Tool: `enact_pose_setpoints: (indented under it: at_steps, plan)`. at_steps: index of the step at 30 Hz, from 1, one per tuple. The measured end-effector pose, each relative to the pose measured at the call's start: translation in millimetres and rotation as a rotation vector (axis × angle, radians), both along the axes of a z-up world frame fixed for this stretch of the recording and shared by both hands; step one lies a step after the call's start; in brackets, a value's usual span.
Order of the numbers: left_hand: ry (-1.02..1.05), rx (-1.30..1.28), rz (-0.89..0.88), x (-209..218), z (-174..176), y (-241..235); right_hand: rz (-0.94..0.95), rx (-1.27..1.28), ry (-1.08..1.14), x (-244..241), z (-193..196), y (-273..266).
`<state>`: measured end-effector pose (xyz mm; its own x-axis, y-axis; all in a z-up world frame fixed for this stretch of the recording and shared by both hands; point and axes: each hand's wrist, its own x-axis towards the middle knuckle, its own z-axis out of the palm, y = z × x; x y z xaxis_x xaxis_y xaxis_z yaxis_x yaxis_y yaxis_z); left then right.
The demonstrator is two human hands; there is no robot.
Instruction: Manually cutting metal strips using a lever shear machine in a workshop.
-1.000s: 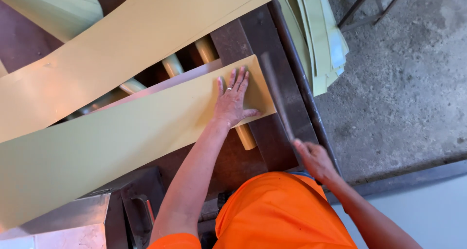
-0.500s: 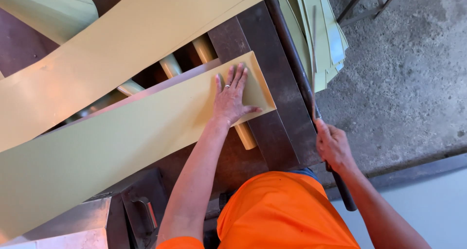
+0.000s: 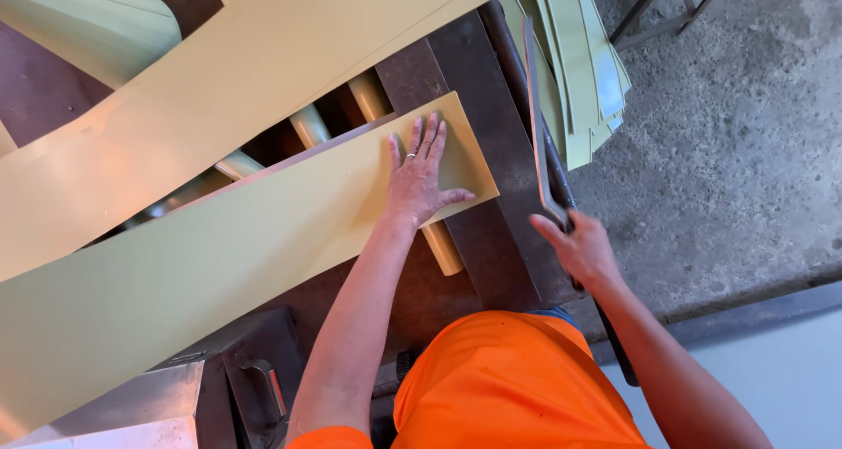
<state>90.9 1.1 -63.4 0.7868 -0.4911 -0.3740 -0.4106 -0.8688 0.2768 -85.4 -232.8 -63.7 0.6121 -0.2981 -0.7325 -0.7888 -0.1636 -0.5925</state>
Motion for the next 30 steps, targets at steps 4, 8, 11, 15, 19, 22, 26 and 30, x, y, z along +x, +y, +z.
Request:
enact_pose_setpoints:
  at_steps: [4, 8, 11, 15, 19, 22, 26, 30]
  plan:
    - [0.035, 0.021, 0.017, 0, 6, -4, 0.042, -0.076, -0.214, 69, -8, 17]
    - [-0.002, -0.043, 0.022, -1, -1, 2, -0.081, 0.113, -0.347, 93, -56, 31]
    - [0.047, 0.008, 0.053, 0, 14, -3, -0.097, 0.165, -0.347, 98, -58, 30]
    - [-0.020, -0.063, 0.059, -1, -2, 1, -0.090, 0.200, -0.340, 99, -61, 28]
    - [-0.002, -0.026, 0.048, 0, -1, 0, -0.091, 0.241, -0.344, 99, -63, 26]
    - [-0.006, -0.027, 0.047, -1, 0, -1, -0.093, 0.274, -0.353, 98, -62, 25]
    - [0.012, -0.009, 0.033, -1, -3, -1, -0.091, 0.286, -0.364, 95, -65, 23]
    - [0.002, 0.011, 0.018, -1, -4, 0, -0.087, 0.259, -0.352, 96, -64, 24]
